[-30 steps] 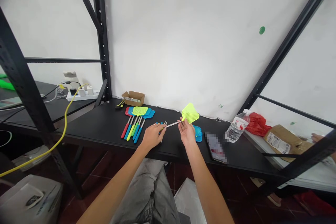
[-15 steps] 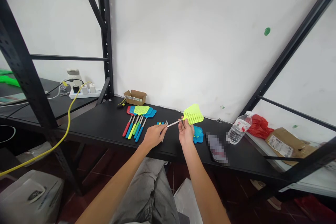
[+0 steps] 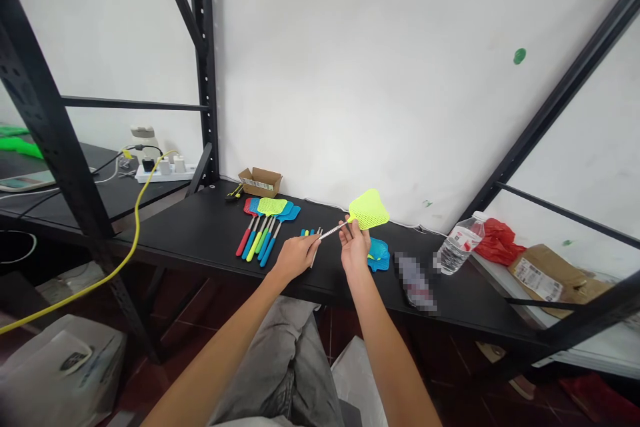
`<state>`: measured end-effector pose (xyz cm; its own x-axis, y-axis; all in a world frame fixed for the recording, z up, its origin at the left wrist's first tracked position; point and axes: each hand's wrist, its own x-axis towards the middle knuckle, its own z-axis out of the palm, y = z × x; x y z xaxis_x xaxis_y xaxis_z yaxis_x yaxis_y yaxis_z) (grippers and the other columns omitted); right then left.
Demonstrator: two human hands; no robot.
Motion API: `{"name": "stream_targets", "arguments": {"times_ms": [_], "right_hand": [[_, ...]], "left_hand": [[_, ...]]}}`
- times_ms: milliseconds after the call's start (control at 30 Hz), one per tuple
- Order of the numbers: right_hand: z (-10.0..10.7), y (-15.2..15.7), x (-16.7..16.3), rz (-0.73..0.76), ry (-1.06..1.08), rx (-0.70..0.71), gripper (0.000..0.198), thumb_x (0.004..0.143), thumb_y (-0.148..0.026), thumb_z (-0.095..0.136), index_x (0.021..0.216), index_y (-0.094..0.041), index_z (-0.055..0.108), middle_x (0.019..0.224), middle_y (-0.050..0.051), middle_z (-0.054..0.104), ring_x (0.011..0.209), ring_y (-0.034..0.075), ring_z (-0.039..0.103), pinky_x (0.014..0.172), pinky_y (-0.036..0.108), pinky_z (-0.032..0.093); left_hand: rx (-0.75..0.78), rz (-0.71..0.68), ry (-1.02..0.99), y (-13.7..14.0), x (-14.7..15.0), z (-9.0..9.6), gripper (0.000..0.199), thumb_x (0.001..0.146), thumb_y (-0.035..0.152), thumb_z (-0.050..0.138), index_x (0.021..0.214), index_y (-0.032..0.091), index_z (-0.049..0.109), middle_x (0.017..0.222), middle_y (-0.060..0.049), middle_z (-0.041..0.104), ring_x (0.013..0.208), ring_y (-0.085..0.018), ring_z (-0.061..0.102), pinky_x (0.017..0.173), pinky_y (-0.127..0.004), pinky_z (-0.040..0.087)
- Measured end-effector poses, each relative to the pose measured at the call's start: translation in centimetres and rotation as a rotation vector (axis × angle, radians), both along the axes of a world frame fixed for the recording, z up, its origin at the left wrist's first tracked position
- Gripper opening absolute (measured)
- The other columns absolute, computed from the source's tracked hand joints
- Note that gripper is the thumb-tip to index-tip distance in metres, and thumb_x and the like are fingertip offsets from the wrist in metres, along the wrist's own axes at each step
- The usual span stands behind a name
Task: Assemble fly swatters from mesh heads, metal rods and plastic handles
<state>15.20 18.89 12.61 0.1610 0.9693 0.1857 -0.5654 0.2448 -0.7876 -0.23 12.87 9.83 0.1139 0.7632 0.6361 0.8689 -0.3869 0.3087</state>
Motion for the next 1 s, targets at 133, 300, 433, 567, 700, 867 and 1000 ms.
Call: {"name": "stream_targets", "arguments": {"times_ms": [133, 300, 433, 567, 700, 867, 1000], "right_hand": [[0.9, 0.1, -0.5, 0.027, -0.03, 0.023, 0.03, 0.074, -0.034, 0.073, 0.099, -0.024, 0.06, 0.116, 0.005, 0.069, 0.091, 0.018, 0.07, 0.058, 0.021, 0.053], [1.5, 0.1, -1.0, 0.0, -0.141, 0.028, 0.033, 0.073, -0.041, 0.073, 0.098, -0.024, 0.059, 0.11, 0.006, 0.071, 0.09, 0.02, 0.07, 0.06, 0.024, 0.055], [1.6, -0.1, -1.5, 0.003, -0.104, 0.018, 0.036, 0.068, -0.04, 0.077, 0.095, -0.023, 0.06, 0.102, 0.004, 0.073, 0.084, 0.017, 0.071, 0.063, 0.023, 0.054], [1.6, -0.3, -1.7, -0.002, -0.085, 0.015, 0.037, 0.065, -0.038, 0.08, 0.093, -0.023, 0.061, 0.097, 0.003, 0.074, 0.076, 0.015, 0.069, 0.059, 0.021, 0.053], [1.8, -0.5, -1.9, -0.018, -0.113, 0.011, 0.037, 0.064, -0.038, 0.08, 0.093, -0.022, 0.062, 0.095, 0.004, 0.074, 0.07, 0.013, 0.067, 0.055, 0.02, 0.051], [2.2, -0.7, -1.9, -0.053, -0.17, -0.005, 0.039, 0.063, -0.038, 0.08, 0.093, -0.021, 0.063, 0.09, 0.003, 0.074, 0.063, 0.01, 0.062, 0.052, 0.02, 0.05], [1.8, -0.6, -1.7, -0.1, -0.234, -0.001, 0.039, 0.064, -0.04, 0.077, 0.094, -0.02, 0.063, 0.091, 0.004, 0.074, 0.06, 0.01, 0.059, 0.05, 0.02, 0.049]], "left_hand": [[-0.006, 0.0, -0.007, -0.1, -0.1, 0.1, 0.034, 0.1, 0.034, 0.033, 0.111, 0.024, 0.063, 0.085, -0.006, 0.071, 0.078, -0.019, 0.067, 0.066, -0.026, 0.046], [0.016, -0.006, -0.054, 0.0, -0.2, 0.0, 0.034, 0.1, 0.035, 0.033, 0.114, 0.023, 0.061, 0.091, -0.006, 0.072, 0.082, -0.019, 0.067, 0.07, -0.026, 0.047], [0.013, 0.001, -0.059, 0.0, -0.3, 0.0, 0.035, 0.1, 0.035, 0.032, 0.115, 0.022, 0.061, 0.093, -0.006, 0.072, 0.083, -0.02, 0.067, 0.07, -0.027, 0.047], [0.005, 0.01, -0.068, 0.0, -0.3, -0.1, 0.036, 0.1, 0.036, 0.032, 0.114, 0.022, 0.062, 0.094, -0.007, 0.072, 0.084, -0.02, 0.067, 0.071, -0.027, 0.047], [0.01, 0.001, -0.091, 0.2, -0.4, -0.2, 0.035, 0.1, 0.035, 0.033, 0.115, 0.023, 0.062, 0.096, -0.006, 0.072, 0.085, -0.02, 0.067, 0.072, -0.027, 0.047], [0.055, -0.009, -0.117, 0.4, -0.5, -0.5, 0.036, 0.1, 0.035, 0.033, 0.116, 0.023, 0.062, 0.098, -0.005, 0.072, 0.088, -0.019, 0.066, 0.075, -0.027, 0.046], [0.063, -0.015, -0.119, 0.4, -0.6, -0.6, 0.036, 0.1, 0.035, 0.033, 0.118, 0.023, 0.063, 0.096, -0.006, 0.071, 0.087, -0.018, 0.066, 0.075, -0.026, 0.046]]}}
